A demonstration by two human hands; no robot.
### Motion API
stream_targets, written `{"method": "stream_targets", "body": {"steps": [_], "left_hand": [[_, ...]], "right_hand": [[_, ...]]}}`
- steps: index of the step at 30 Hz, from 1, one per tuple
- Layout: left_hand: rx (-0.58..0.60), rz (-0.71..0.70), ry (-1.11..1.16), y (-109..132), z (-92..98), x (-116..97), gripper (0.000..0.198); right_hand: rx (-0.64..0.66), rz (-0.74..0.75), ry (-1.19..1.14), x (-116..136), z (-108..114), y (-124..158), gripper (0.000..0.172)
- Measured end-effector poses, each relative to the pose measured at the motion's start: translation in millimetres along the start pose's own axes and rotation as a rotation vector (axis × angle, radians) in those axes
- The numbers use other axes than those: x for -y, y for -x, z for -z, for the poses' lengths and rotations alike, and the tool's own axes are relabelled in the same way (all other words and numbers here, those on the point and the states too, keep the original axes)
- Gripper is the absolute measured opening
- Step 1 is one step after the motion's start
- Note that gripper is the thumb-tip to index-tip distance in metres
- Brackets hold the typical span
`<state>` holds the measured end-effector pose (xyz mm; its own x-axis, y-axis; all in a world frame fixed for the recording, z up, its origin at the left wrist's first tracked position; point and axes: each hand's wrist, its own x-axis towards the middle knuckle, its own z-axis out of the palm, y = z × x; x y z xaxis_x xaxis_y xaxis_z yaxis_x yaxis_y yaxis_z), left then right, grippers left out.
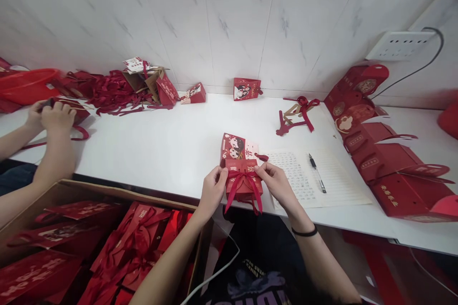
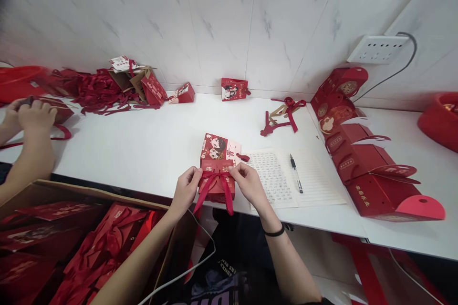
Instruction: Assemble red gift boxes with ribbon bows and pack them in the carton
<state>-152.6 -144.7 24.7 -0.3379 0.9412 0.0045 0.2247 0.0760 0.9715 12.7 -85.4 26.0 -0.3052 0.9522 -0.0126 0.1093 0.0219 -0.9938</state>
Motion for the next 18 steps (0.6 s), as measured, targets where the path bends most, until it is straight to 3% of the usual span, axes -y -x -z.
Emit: {"method": "stream_targets", "body": {"steps": [13, 18], "left_hand": [[-0.011, -0.066, 0.063, 1, -1.9, 11, 0.037], [0.017, 0.005, 0.134, 2, -1.7, 11, 0.04]], "right_hand": [[0.1, -0.081, -0.219, -10, -3, 0, 0.051], [0.118, -0.089, -0.148, -15, 5, -1, 0.05]]}}
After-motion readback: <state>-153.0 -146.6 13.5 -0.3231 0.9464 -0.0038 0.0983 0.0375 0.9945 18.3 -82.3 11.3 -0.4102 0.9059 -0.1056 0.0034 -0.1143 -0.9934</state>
